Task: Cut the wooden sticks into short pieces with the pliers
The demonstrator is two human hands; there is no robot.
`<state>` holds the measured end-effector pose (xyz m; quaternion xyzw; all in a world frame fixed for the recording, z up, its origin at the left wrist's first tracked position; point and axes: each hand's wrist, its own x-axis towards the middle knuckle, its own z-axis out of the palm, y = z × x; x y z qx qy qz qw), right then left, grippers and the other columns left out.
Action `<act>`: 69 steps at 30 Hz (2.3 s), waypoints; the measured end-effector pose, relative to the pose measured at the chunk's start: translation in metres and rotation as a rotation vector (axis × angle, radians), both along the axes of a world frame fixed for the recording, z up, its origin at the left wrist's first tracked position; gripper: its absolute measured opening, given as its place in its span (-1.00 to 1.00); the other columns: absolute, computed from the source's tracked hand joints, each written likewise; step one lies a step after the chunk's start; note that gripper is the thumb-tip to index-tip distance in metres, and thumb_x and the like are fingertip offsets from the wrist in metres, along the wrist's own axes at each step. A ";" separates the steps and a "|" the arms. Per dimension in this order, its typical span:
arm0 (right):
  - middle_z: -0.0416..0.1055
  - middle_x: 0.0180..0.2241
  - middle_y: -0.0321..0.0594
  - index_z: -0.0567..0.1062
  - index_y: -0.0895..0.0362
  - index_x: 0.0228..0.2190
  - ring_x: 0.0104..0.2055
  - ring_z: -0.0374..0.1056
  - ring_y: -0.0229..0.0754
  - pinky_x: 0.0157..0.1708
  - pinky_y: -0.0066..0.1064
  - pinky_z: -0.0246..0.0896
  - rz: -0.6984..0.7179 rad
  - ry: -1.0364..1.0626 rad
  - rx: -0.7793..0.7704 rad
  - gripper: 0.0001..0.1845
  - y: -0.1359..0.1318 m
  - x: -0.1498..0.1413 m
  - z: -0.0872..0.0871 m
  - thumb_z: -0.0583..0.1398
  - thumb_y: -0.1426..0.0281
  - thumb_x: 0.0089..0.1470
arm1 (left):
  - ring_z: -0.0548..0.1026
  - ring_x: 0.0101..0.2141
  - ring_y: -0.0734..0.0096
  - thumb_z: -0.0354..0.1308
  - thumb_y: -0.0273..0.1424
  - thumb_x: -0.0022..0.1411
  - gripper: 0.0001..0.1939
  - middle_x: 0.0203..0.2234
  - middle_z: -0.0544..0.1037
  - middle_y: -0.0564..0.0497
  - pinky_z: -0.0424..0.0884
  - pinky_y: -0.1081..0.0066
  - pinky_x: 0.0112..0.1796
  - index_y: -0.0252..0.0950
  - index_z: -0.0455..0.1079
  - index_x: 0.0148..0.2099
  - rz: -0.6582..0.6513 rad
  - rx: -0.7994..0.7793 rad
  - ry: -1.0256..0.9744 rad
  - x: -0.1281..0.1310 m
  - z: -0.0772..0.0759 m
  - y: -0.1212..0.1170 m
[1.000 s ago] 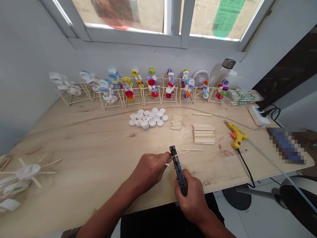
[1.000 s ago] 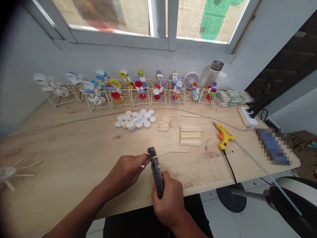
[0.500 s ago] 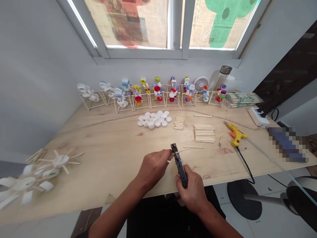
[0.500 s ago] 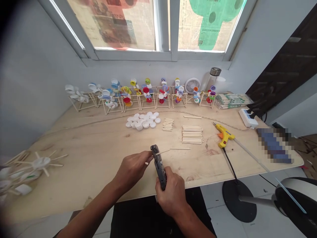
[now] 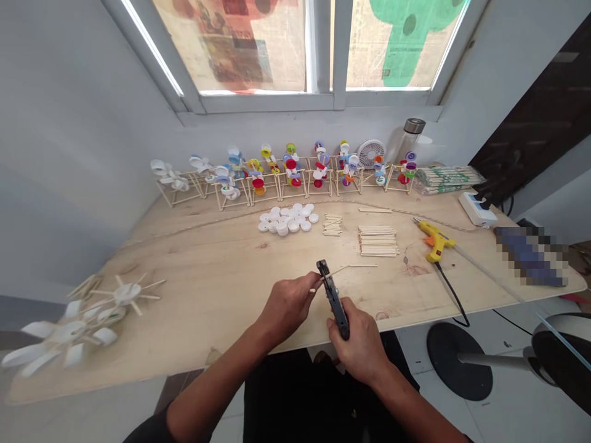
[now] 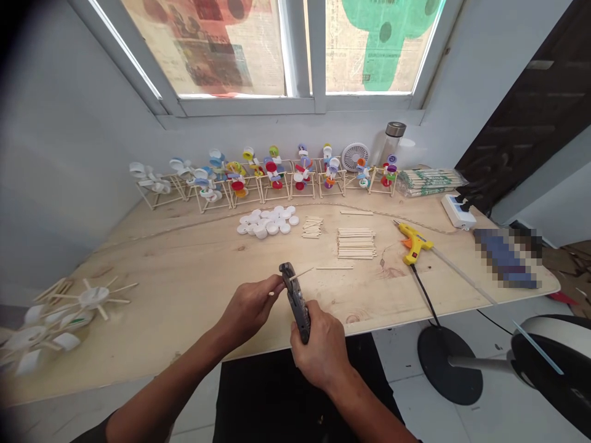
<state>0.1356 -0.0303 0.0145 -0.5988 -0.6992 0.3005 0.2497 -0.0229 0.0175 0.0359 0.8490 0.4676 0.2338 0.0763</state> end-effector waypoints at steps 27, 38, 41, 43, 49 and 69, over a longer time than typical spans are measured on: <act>0.34 -0.61 -0.35 0.26 0.11 -0.46 -0.58 0.26 -0.24 -0.55 -0.48 -0.05 0.006 -0.057 0.002 -0.98 0.009 -0.002 -0.006 0.05 0.41 -0.04 | 0.38 -0.62 0.48 -0.19 -0.46 0.24 -0.81 -0.64 0.43 0.07 0.12 0.55 -0.60 -0.29 0.24 -0.32 -0.082 -0.053 0.101 -0.008 0.005 0.018; 0.30 -0.62 -0.35 0.24 0.10 -0.49 -0.59 0.24 -0.25 -0.56 -0.47 -0.07 -0.013 -0.035 -0.014 -0.97 0.015 -0.004 -0.011 0.05 0.42 -0.04 | 0.32 -0.66 0.54 -0.14 -0.51 0.23 -0.82 -0.69 0.39 0.11 0.07 0.55 -0.62 -0.31 0.25 -0.38 -0.081 0.118 0.141 -0.007 -0.009 0.026; 0.29 -0.64 -0.37 0.26 0.10 -0.49 -0.61 0.23 -0.26 -0.58 -0.48 -0.07 -0.047 -0.033 -0.002 -0.98 0.015 -0.004 -0.013 0.06 0.42 -0.05 | 0.32 -0.65 0.54 -0.14 -0.50 0.23 -0.80 -0.68 0.39 0.10 0.10 0.55 -0.60 -0.31 0.27 -0.38 -0.064 0.146 0.150 -0.004 -0.011 0.028; 0.30 -0.64 -0.37 0.27 0.10 -0.49 -0.60 0.23 -0.26 -0.57 -0.49 -0.06 -0.060 -0.028 -0.003 -0.98 0.014 -0.004 -0.014 0.06 0.42 -0.05 | 0.31 -0.65 0.54 -0.15 -0.47 0.25 -0.78 -0.67 0.38 0.09 0.11 0.54 -0.59 -0.32 0.28 -0.38 -0.047 0.188 0.149 -0.002 -0.012 0.027; 0.36 -0.60 -0.34 0.28 0.10 -0.48 -0.54 0.29 -0.23 -0.53 -0.49 -0.02 -0.041 -0.045 -0.021 -0.97 0.013 -0.003 -0.010 0.07 0.42 -0.03 | 0.30 -0.63 0.52 -0.13 -0.44 0.27 -0.80 -0.63 0.39 0.06 0.11 0.50 -0.57 -0.35 0.31 -0.24 0.036 0.330 0.244 -0.003 -0.016 0.016; 0.38 -0.55 -0.31 0.28 0.11 -0.43 -0.49 0.31 -0.21 -0.49 -0.48 -0.02 0.034 -0.068 -0.070 -0.95 0.008 -0.001 -0.003 0.07 0.38 0.01 | 0.37 -0.58 0.46 -0.23 -0.38 0.28 -0.74 -0.61 0.42 0.05 0.18 0.52 -0.54 -0.31 0.26 -0.29 -0.070 -0.275 0.020 -0.013 0.003 0.015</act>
